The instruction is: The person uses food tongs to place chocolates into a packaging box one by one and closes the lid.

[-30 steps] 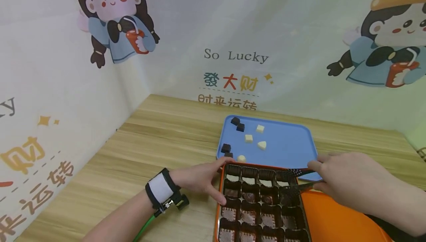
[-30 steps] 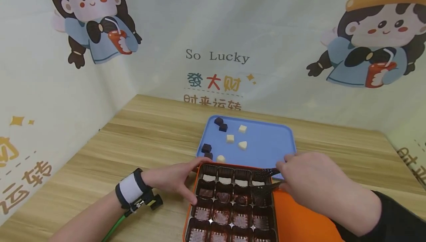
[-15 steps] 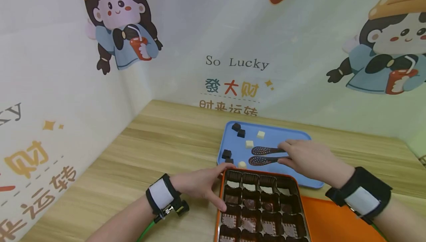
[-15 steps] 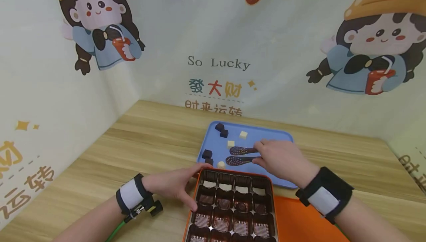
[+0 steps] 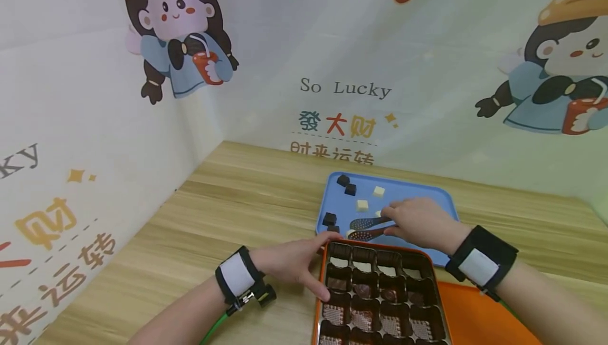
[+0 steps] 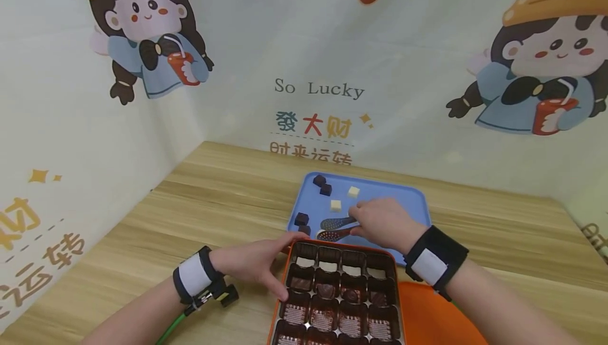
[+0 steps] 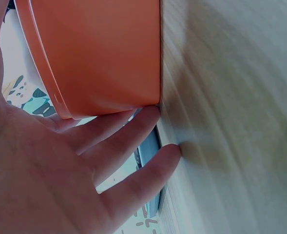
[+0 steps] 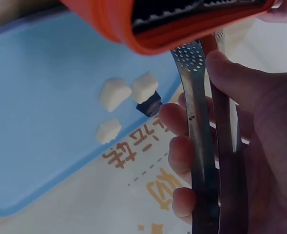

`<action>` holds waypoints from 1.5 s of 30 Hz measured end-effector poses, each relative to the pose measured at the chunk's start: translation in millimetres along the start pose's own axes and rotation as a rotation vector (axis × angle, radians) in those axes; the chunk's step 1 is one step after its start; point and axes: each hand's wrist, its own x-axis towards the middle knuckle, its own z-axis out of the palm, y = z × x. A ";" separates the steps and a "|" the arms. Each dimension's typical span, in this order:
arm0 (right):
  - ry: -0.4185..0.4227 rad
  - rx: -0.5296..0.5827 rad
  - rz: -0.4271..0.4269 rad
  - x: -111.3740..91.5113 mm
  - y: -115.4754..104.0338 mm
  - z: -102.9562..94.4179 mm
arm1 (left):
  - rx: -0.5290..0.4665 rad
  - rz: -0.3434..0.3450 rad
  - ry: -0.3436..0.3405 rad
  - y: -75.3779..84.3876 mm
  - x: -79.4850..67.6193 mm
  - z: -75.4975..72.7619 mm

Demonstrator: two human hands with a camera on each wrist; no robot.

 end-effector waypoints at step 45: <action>0.114 0.058 -0.246 -64.9 -76.3 -49.7 | -0.151 0.040 -0.045 -14.5 3.5 -11.7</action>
